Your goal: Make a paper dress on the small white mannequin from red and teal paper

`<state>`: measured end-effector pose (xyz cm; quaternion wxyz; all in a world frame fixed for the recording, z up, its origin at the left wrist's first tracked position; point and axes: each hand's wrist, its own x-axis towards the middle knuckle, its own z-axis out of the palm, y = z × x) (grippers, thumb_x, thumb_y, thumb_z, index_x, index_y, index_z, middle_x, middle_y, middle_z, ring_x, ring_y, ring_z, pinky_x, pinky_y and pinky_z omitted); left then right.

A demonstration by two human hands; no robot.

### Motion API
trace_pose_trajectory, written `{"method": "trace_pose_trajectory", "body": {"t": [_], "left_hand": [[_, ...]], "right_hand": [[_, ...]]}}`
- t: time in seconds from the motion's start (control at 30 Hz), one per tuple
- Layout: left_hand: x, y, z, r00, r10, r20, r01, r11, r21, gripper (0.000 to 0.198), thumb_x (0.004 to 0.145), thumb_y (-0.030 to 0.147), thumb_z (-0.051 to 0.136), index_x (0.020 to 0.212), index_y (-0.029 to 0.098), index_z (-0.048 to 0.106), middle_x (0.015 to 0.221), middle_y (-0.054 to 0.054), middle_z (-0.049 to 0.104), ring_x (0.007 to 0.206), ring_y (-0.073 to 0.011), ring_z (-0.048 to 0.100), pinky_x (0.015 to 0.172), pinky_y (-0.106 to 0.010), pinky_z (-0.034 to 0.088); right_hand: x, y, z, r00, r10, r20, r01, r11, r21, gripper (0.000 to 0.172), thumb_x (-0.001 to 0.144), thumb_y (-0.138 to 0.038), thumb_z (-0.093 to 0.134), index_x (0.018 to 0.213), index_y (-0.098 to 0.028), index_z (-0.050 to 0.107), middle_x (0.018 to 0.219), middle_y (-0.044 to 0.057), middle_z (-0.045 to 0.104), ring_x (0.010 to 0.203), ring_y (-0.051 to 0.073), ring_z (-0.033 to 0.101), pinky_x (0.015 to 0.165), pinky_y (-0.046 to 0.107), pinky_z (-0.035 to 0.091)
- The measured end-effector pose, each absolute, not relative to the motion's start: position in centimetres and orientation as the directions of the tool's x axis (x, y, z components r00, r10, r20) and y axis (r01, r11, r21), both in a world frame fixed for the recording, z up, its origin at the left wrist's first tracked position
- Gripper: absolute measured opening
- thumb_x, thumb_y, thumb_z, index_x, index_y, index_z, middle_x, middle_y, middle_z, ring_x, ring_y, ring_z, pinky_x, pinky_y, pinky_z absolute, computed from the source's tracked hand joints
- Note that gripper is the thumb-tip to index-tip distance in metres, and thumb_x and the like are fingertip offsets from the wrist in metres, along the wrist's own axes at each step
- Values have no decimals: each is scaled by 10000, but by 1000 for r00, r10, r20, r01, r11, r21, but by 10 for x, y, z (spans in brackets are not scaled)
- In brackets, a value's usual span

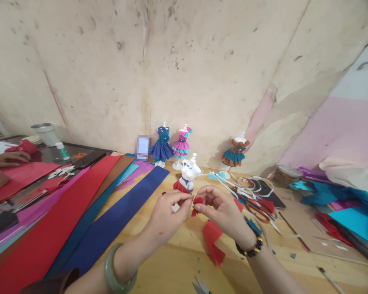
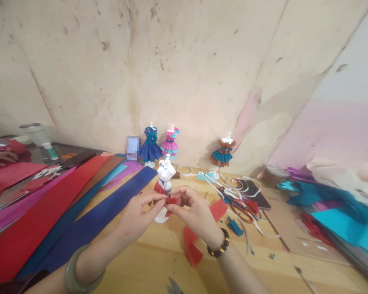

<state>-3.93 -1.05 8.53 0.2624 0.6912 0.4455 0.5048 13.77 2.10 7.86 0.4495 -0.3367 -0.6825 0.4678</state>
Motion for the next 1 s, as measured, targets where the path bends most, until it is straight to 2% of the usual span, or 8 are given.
{"method": "trace_pose_trajectory", "body": {"t": [0.17,0.4,0.7,1.0], "left_hand": [[-40,-7,84,122,899,420,284,-437,853,204,857,256,590,904,192,778,882,-46,768,797,-165,688,708,-241,510],[-41,-7,79,121,924,364,299,-383,874,230,874,299,571,892,169,759,884,-66,752,796,-180,667,699,-257,497],[-42,-8,84,165,931,325,298,-361,884,257,879,330,561,800,176,751,810,-46,741,756,-177,639,654,-248,453],[-41,-9,91,157,932,325,301,-359,883,231,849,260,550,756,172,742,723,-20,725,684,-154,630,599,-218,444]], "right_hand": [[138,21,79,-367,869,332,70,382,-921,292,769,-371,768,939,-213,590,755,-4,639,683,153,656,665,306,531],[138,21,78,-353,860,369,84,422,-903,304,773,-349,769,989,-216,603,818,16,680,731,162,688,699,306,565],[138,22,77,-329,834,444,154,511,-845,274,794,-308,745,1029,-227,628,858,23,698,728,152,670,711,300,572],[139,22,76,-344,816,465,229,553,-801,280,806,-345,737,1057,-238,672,935,52,718,810,189,680,750,339,570]]}}
